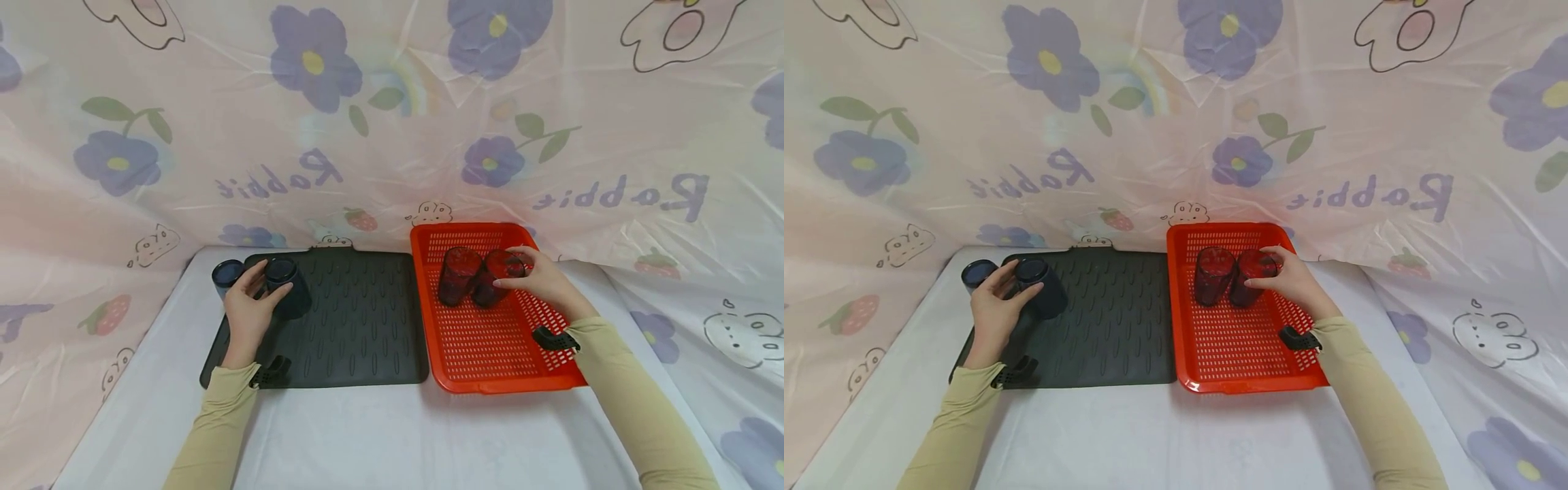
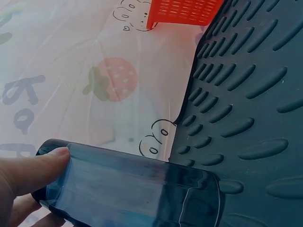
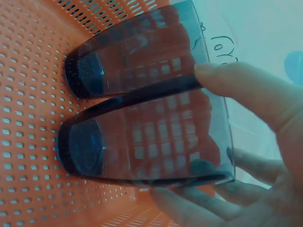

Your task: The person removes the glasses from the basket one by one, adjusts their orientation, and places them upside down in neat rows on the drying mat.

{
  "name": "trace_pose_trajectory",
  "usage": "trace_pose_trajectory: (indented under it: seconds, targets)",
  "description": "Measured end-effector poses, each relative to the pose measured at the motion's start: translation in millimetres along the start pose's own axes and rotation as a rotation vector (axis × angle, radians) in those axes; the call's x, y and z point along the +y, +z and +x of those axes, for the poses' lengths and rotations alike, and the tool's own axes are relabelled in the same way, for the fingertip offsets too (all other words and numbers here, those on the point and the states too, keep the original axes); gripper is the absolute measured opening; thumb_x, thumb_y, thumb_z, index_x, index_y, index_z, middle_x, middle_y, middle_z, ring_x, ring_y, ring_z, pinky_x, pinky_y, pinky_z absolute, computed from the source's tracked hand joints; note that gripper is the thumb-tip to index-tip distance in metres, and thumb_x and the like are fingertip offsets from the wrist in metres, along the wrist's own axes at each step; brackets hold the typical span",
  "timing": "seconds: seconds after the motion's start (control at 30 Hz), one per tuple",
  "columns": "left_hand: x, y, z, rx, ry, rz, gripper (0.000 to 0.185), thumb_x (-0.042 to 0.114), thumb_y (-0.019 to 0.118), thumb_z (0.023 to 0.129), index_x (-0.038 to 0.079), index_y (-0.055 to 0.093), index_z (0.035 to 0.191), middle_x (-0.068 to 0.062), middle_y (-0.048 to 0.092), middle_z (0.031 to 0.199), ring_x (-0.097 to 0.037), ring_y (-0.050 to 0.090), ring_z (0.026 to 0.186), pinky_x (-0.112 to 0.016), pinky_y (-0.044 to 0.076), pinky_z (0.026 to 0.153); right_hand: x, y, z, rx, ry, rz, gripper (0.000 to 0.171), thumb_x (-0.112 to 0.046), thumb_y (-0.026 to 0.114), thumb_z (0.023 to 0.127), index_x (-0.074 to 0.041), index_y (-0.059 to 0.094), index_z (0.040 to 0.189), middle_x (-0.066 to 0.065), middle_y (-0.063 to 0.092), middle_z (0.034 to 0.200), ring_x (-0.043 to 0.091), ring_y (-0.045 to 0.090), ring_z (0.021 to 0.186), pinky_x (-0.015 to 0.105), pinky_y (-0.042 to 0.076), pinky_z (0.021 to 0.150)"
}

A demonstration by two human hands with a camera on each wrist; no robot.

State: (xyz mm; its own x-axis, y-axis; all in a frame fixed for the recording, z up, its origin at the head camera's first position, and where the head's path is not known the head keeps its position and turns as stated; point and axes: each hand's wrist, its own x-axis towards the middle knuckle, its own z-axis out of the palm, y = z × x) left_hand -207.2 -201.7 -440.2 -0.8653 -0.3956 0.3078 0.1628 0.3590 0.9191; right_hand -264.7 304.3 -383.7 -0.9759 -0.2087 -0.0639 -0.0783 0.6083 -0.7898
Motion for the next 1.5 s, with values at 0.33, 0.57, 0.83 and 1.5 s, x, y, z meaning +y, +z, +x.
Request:
trace_pose_trajectory:
  seconds: [0.33,0.57,0.83,1.5]
  targets:
    - [3.5,-0.7,2.0,-0.008,-0.004,-0.004,0.062,0.01,0.081,0.077,0.013,0.057,0.134,-0.009,0.058,0.128,-0.024,0.053,0.12,-0.045,0.047,0.095,1.5,-1.4,-11.3,-0.039,-0.023,0.092,0.083,-0.023,0.081,0.079,-0.004,0.035,0.146,0.023,0.045,0.138,0.038,0.046,0.124,0.022,0.049,0.085]
    - [4.1,-1.0,2.4,-0.031,-0.005,-0.014,0.059,0.013,0.08,0.079,0.012,0.057,0.134,-0.01,0.058,0.128,-0.026,0.053,0.12,-0.047,0.046,0.096,4.8,1.8,-17.9,-0.058,-0.017,0.123,0.086,-0.021,0.081,0.079,-0.004,0.032,0.148,0.022,0.044,0.14,0.037,0.046,0.125,0.019,0.049,0.082]
    - [2.6,-0.3,1.4,-0.044,-0.005,-0.01,0.059,0.017,0.079,0.081,0.013,0.056,0.135,-0.009,0.058,0.129,-0.026,0.053,0.12,-0.047,0.045,0.097,-1.8,8.3,-29.6,-0.049,0.001,0.104,0.087,-0.029,0.083,0.076,-0.005,0.036,0.145,0.017,0.051,0.136,0.036,0.05,0.119,0.027,0.048,0.086]
    - [10.6,-4.1,1.8,-0.052,-0.037,0.015,0.057,0.018,0.078,0.083,0.014,0.057,0.135,-0.008,0.058,0.129,-0.024,0.053,0.119,-0.044,0.048,0.095,-46.3,13.4,-50.7,-0.072,-0.073,0.191,0.082,-0.024,0.083,0.076,-0.009,0.04,0.144,0.013,0.053,0.134,0.026,0.049,0.124,0.023,0.048,0.089]
